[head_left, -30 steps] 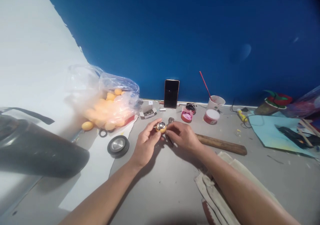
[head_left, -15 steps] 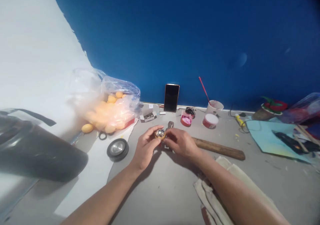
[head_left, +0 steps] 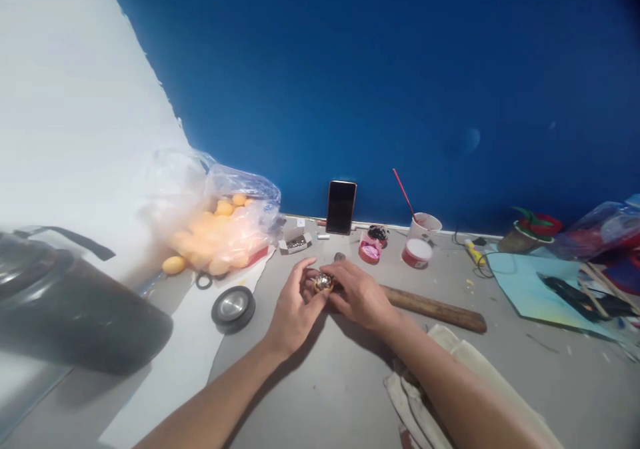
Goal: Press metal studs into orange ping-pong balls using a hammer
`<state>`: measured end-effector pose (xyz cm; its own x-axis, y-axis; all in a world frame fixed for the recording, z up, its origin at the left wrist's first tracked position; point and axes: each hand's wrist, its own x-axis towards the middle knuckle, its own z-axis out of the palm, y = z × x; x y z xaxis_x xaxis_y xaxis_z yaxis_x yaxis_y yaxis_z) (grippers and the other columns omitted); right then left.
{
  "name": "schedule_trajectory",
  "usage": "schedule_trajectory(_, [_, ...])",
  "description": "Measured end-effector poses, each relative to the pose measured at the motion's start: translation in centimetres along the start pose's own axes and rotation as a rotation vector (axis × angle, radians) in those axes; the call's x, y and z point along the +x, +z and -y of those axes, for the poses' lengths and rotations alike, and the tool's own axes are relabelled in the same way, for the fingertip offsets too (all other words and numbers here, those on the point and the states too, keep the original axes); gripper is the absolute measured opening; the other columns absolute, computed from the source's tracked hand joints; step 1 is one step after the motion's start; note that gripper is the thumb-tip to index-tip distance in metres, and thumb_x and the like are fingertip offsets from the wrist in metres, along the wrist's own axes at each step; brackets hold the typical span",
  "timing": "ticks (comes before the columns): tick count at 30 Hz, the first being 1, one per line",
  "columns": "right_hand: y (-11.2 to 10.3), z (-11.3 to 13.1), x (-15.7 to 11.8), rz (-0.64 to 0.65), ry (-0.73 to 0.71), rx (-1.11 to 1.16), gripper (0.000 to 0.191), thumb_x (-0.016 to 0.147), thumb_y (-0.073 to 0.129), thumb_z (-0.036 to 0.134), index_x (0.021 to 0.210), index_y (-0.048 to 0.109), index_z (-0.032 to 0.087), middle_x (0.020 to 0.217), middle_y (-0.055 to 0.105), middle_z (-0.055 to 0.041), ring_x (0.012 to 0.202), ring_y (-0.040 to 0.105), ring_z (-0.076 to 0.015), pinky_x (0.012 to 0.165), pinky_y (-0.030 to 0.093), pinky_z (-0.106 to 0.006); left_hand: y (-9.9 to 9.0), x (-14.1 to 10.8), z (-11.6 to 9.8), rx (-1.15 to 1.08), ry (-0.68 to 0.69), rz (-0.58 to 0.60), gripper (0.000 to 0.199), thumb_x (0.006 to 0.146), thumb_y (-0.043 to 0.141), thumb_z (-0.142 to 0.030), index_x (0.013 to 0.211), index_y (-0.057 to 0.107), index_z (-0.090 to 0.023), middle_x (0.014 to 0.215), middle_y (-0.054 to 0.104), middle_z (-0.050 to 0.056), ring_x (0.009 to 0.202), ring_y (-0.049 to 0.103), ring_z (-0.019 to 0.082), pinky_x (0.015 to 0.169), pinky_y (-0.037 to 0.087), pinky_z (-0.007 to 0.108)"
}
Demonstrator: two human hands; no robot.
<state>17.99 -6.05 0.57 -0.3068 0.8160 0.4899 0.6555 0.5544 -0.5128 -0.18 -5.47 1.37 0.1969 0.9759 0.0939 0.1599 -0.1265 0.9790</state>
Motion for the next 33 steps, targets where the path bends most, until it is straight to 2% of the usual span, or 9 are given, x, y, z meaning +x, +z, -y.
schedule_trajectory(8, [0.5, 0.1, -0.4, -0.008, -0.034, 0.029, 0.040, 0.094, 0.062, 0.017, 0.133, 0.061, 0.024, 0.119, 0.071, -0.0126, 0.109, 0.069, -0.0279, 0.092, 0.059, -0.041, 0.1, -0.2, -0.2, 0.011, 0.015, 0.034, 0.055, 0.084, 0.071, -0.033, 0.135, 0.054, -0.021, 0.105, 0.069, 0.003, 0.084, 0.067, 0.019, 0.080, 0.055, 0.033])
schedule_trajectory(14, [0.4, 0.4, -0.5, 0.012, -0.046, 0.068, 0.040, 0.095, 0.058, 0.015, 0.134, 0.059, 0.023, 0.122, 0.070, -0.0138, 0.112, 0.068, -0.0282, 0.094, 0.059, -0.044, -0.1, -0.2, -0.4, -0.017, -0.025, 0.041, 0.055, 0.083, 0.070, -0.027, 0.135, 0.053, -0.022, 0.102, 0.068, 0.002, 0.082, 0.066, 0.017, 0.080, 0.055, 0.033])
schedule_trajectory(17, [0.3, 0.0, -0.6, -0.012, 0.008, 0.084, 0.045, 0.093, 0.053, 0.010, 0.135, 0.059, 0.024, 0.119, 0.071, -0.0130, 0.107, 0.070, -0.0270, 0.094, 0.060, -0.044, -0.1, -0.2, -0.2, -0.068, -0.060, 0.026, 0.055, 0.084, 0.071, -0.030, 0.135, 0.052, -0.022, 0.103, 0.066, 0.002, 0.082, 0.065, 0.017, 0.080, 0.055, 0.032])
schedule_trajectory(21, [-0.2, -0.4, -0.7, -0.059, 0.175, 0.129, 0.039, 0.092, 0.053, 0.011, 0.128, 0.062, 0.024, 0.104, 0.074, -0.0086, 0.087, 0.071, -0.0225, 0.081, 0.062, -0.037, 0.0, -0.1, 0.2, -0.100, -0.110, 0.035, 0.054, 0.086, 0.072, -0.037, 0.134, 0.054, -0.022, 0.106, 0.066, 0.005, 0.086, 0.064, 0.018, 0.082, 0.055, 0.034])
schedule_trajectory(23, [-0.6, -0.4, -0.7, 0.001, 0.155, 0.165, 0.043, 0.090, 0.055, 0.009, 0.129, 0.062, 0.025, 0.112, 0.073, -0.0097, 0.095, 0.072, -0.0235, 0.084, 0.062, -0.037, 0.0, 0.0, 0.3, -0.105, -0.127, 0.042, 0.056, 0.087, 0.072, -0.039, 0.136, 0.053, -0.021, 0.107, 0.067, 0.006, 0.088, 0.064, 0.019, 0.084, 0.054, 0.035])
schedule_trajectory(25, [-0.9, -0.1, -0.5, 0.082, 0.077, 0.190, 0.050, 0.089, 0.057, 0.008, 0.136, 0.060, 0.026, 0.126, 0.069, -0.0122, 0.113, 0.069, -0.0265, 0.092, 0.061, -0.040, 0.0, 0.1, 0.4, -0.104, -0.135, 0.040, 0.057, 0.088, 0.072, -0.040, 0.137, 0.052, -0.021, 0.107, 0.069, 0.006, 0.088, 0.064, 0.019, 0.084, 0.054, 0.035])
schedule_trajectory(27, [-0.9, 0.1, -0.4, 0.107, 0.035, 0.189, 0.050, 0.092, 0.061, 0.012, 0.139, 0.057, 0.027, 0.132, 0.066, -0.0135, 0.122, 0.065, -0.0281, 0.098, 0.059, -0.042, 0.0, 0.1, 0.4, -0.096, -0.135, 0.039, 0.059, 0.088, 0.073, -0.041, 0.139, 0.050, -0.021, 0.106, 0.070, 0.006, 0.087, 0.064, 0.018, 0.083, 0.053, 0.034])
schedule_trajectory(30, [-0.8, 0.2, -0.2, 0.076, 0.042, 0.171, 0.037, 0.097, 0.066, 0.020, 0.133, 0.059, 0.027, 0.122, 0.070, -0.0119, 0.114, 0.068, -0.0268, 0.097, 0.059, -0.043, -0.2, 0.0, 0.2, -0.061, -0.132, 0.073, 0.057, 0.088, 0.072, -0.040, 0.137, 0.053, -0.021, 0.105, 0.072, 0.006, 0.085, 0.066, 0.019, 0.081, 0.054, 0.034])
schedule_trajectory(33, [-0.8, 0.0, -0.3, 0.067, 0.069, 0.158, 0.033, 0.097, 0.067, 0.020, 0.129, 0.060, 0.026, 0.120, 0.071, -0.0117, 0.114, 0.068, -0.0274, 0.096, 0.059, -0.043, -0.9, 0.5, -0.5, 0.073, -0.093, 0.110, 0.038, 0.093, 0.066, -0.041, 0.126, 0.062, -0.022, 0.105, 0.074, 0.007, 0.087, 0.070, 0.022, 0.080, 0.055, 0.035])
